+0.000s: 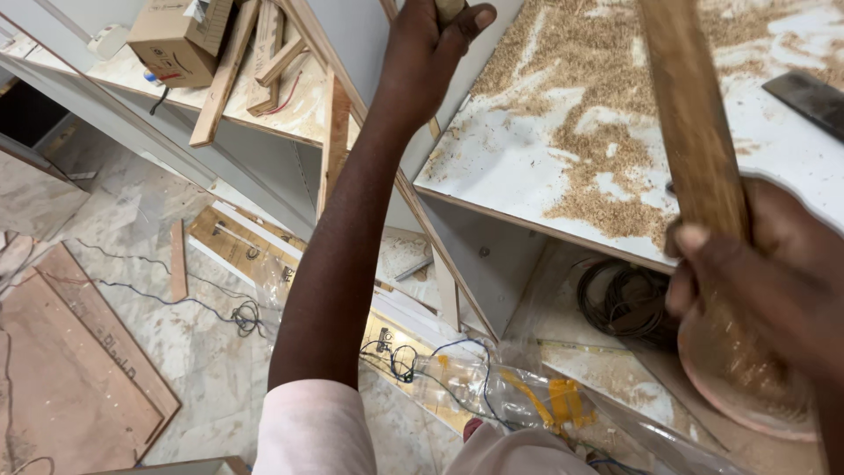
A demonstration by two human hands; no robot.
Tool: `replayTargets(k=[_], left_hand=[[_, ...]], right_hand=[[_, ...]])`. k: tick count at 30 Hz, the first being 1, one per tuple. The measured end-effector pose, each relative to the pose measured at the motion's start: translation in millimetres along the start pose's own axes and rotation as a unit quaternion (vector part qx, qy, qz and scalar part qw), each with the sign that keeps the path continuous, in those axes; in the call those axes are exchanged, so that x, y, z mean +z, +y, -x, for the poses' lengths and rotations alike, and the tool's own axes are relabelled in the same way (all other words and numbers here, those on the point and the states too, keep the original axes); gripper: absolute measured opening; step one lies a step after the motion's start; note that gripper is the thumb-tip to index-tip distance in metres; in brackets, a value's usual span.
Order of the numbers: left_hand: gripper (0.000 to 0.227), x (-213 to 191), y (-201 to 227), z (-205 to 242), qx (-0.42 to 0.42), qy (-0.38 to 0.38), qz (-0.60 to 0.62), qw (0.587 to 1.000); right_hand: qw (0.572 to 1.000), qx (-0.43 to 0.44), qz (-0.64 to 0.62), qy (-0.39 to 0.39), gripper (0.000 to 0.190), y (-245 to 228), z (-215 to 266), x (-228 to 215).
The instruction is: The person holds a hammer in their right hand and repeatedly strikes the handles of a chisel and a wood plane resting on a white workbench. The person adjusts the position of the tools between strikes to hit different sections of the handles.
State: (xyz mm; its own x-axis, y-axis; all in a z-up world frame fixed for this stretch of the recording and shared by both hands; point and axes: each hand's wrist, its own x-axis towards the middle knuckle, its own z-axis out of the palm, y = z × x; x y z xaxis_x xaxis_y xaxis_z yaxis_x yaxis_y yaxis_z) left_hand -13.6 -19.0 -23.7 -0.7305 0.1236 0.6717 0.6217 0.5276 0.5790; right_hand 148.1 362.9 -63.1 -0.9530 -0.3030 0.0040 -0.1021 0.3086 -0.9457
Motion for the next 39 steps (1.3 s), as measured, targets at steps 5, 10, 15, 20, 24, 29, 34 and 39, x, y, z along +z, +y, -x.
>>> replayTargets(k=[5, 10, 15, 20, 24, 29, 34, 39], left_hand=[[0.064, -6, 10, 5, 0.104, 0.009, -0.069, 0.992], [0.069, -10, 5, 5, 0.007, -0.011, -0.085, 0.996], [0.066, -6, 8, 6, 0.026, 0.001, -0.091, 0.996], [0.05, -6, -5, 8, 0.04, 0.001, -0.056, 0.998], [0.069, 9, -12, 5, -0.051, -0.014, -0.211, 0.976], [0.053, 8, -2, 23, -0.069, -0.016, -0.071, 0.995], [0.061, -5, 1, 20, 0.05, -0.006, -0.072, 0.996], [0.065, -9, 13, 25, 0.036, -0.048, -0.094, 0.994]], right_hand=[[0.978, -0.057, 0.191, 0.06, 0.04, -51, -38, -20], [0.928, -0.252, 0.257, 0.092, 0.036, -70, -45, -12], [0.972, -0.148, 0.172, 0.053, 0.035, -69, -55, -10], [0.976, -0.138, 0.162, 0.046, 0.034, -55, -54, -11], [0.979, -0.134, 0.152, 0.038, 0.034, -52, -52, -13], [0.982, -0.122, 0.137, 0.047, 0.034, -46, -55, -19], [0.984, -0.11, 0.131, 0.042, 0.033, -35, -56, -23], [0.986, -0.098, 0.129, 0.043, 0.033, -27, -49, -20]])
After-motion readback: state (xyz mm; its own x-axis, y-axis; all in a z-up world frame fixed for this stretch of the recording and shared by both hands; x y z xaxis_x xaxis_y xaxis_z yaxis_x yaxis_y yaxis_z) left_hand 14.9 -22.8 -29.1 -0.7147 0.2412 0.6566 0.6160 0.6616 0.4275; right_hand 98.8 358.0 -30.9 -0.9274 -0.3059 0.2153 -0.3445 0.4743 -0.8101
